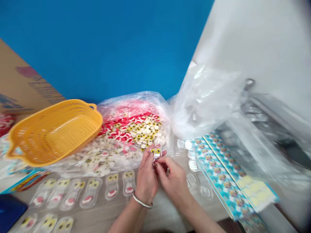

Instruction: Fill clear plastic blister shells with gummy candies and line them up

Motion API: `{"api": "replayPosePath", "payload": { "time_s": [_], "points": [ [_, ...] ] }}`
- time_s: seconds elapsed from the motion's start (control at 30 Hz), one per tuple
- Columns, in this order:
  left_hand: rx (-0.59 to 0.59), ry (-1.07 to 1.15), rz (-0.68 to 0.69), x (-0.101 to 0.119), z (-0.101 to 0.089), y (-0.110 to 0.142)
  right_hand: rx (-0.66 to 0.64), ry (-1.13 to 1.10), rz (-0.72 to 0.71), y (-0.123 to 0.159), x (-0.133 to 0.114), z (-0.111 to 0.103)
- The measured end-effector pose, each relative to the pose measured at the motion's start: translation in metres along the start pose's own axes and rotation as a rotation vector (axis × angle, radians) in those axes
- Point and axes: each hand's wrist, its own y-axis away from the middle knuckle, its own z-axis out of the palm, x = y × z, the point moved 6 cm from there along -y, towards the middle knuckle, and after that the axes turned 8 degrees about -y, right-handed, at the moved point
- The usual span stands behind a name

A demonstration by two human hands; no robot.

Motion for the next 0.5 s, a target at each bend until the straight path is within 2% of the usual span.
{"api": "replayPosePath", "payload": {
  "time_s": [0.07,0.17,0.27,0.37,0.5],
  "points": [
    [0.01,-0.056,-0.014,-0.013,0.007,0.006,0.069,0.161,-0.064,0.015,0.003,-0.007],
    [0.022,-0.12,-0.043,-0.031,0.013,0.012,0.129,0.348,-0.088,0.032,0.007,-0.02],
    [-0.012,-0.139,-0.103,-0.049,0.018,0.014,0.127,0.336,-0.068,0.042,0.008,-0.041],
    [-0.051,-0.162,-0.117,-0.057,0.024,0.014,0.147,0.249,-0.017,0.04,0.018,-0.077],
    [-0.001,-0.261,-0.093,-0.059,0.03,0.013,0.267,0.411,0.132,0.017,0.063,-0.144]
  ]
}}
